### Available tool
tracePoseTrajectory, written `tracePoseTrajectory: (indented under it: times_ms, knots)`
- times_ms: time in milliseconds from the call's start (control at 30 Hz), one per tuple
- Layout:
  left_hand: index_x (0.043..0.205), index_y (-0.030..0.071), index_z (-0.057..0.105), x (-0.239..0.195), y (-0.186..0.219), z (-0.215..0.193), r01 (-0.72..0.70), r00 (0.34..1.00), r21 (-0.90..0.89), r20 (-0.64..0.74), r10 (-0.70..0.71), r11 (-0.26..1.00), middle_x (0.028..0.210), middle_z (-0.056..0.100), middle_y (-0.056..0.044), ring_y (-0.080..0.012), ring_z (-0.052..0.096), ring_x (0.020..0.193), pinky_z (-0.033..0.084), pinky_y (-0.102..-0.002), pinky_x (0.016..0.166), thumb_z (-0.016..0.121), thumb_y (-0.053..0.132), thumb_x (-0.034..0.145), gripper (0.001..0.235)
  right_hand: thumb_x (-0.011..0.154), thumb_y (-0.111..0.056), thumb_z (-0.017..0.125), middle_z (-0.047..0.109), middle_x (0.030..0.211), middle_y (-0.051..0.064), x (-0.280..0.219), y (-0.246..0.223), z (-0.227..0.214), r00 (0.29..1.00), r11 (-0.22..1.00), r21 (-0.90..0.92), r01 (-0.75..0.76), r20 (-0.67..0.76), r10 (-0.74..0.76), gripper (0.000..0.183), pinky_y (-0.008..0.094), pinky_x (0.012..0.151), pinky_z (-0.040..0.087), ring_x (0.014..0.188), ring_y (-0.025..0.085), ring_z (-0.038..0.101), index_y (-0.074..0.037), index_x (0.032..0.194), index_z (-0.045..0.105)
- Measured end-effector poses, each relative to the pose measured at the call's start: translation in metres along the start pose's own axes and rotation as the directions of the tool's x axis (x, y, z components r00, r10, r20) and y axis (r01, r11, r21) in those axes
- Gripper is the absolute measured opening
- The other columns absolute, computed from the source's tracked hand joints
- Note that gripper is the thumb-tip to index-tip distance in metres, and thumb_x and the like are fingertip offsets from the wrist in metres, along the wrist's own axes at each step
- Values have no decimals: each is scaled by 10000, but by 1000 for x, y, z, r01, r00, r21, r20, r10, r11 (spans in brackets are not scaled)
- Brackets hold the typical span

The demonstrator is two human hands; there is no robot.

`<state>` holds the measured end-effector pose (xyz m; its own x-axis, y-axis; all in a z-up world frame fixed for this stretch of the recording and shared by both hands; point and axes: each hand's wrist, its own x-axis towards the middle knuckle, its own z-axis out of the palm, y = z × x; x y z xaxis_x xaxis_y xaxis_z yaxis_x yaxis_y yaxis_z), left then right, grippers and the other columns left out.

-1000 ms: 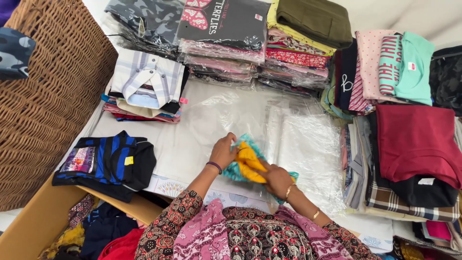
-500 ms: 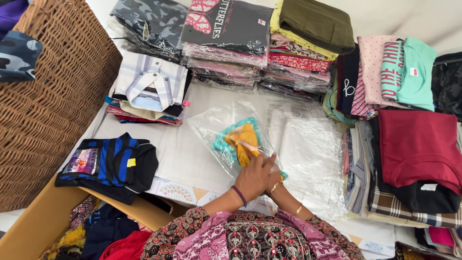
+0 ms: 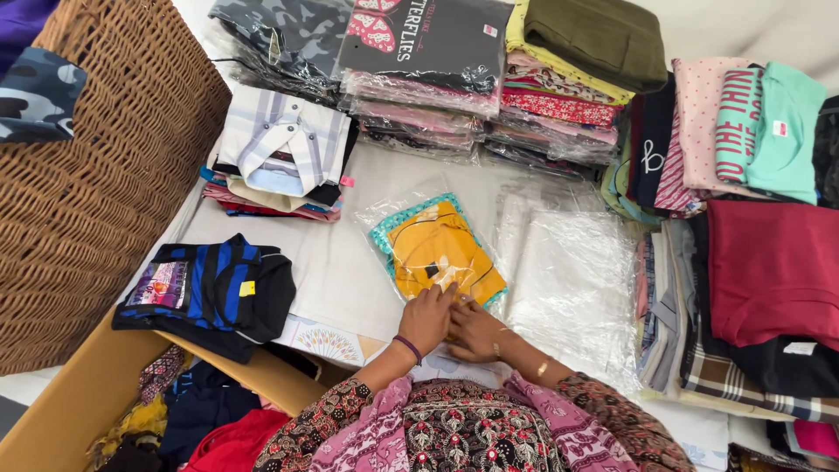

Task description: The person folds various clothing items, including shirts and shorts, and places them into clear plastic bags. They then stack the packaged items neatly on a pile on the floor.

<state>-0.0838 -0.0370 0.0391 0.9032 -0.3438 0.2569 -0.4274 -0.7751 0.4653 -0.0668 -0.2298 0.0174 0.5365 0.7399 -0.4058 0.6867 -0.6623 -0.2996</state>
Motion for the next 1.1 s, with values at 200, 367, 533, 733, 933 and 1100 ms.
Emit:
tracePoseTrajectory:
  times_ms: [200, 367, 533, 733, 933, 1100]
  knots:
    - [1342, 51, 581, 5, 13, -17, 0, 1000, -121, -14, -1, 993, 954, 634, -128, -328, 653, 861, 544, -446, 695, 639, 63, 829, 517, 917, -278, 551, 509, 1487, 230, -6, 29, 21, 786, 993, -115, -36, -617, -43, 567, 561, 1204, 266, 1439, 401, 441, 18, 1402, 548]
    - [1278, 74, 602, 5, 12, -19, 5, 1000, -196, -12, -7, 981, 959, 633, -135, -333, 657, 887, 548, -453, 724, 650, 54, 807, 474, 965, -266, 561, 482, 1514, 137, 3, 30, 0, 914, 995, 101, 0, -404, 41, 477, 485, 1265, 268, 1465, 317, 395, -76, 1402, 540]
    - [1210, 89, 604, 9, 18, -28, -38, 998, -211, -57, 26, 977, 944, 619, -125, -327, 658, 902, 546, -451, 732, 662, 71, 832, 384, 868, -247, 609, 386, 1562, 161, 69, 29, -30, 915, 1000, -14, -11, -402, 5, 687, 538, 1199, 196, 1459, 339, 304, -55, 1510, 454]
    - [1294, 99, 601, 5, 18, -33, 3, 999, -262, -48, -16, 965, 965, 649, -118, -329, 668, 868, 552, -449, 722, 646, 38, 832, 469, 1078, -364, 513, 436, 1673, -9, 129, 20, -14, 856, 959, 240, 150, -517, -4, 535, 462, 1218, 380, 1550, 224, 446, -226, 1589, 431]
    - [1314, 102, 589, -6, 7, -21, 17, 1000, -283, 9, -15, 959, 958, 653, -137, -354, 670, 857, 552, -462, 705, 642, 26, 810, 512, 808, -494, 684, 327, 1587, 34, 129, -1, -45, 956, 953, -290, 83, -248, -158, 771, 635, 1040, 322, 1404, 313, 340, -270, 1500, 428]
    - [1366, 118, 558, 4, 0, -36, 122, 992, -219, 64, -110, 968, 954, 657, -134, -355, 669, 837, 550, -466, 708, 636, 23, 799, 580, 888, -443, 584, 354, 1616, 23, 139, 4, -53, 919, 932, -270, 242, -245, -309, 679, 594, 1096, 297, 1425, 301, 359, -253, 1520, 425]
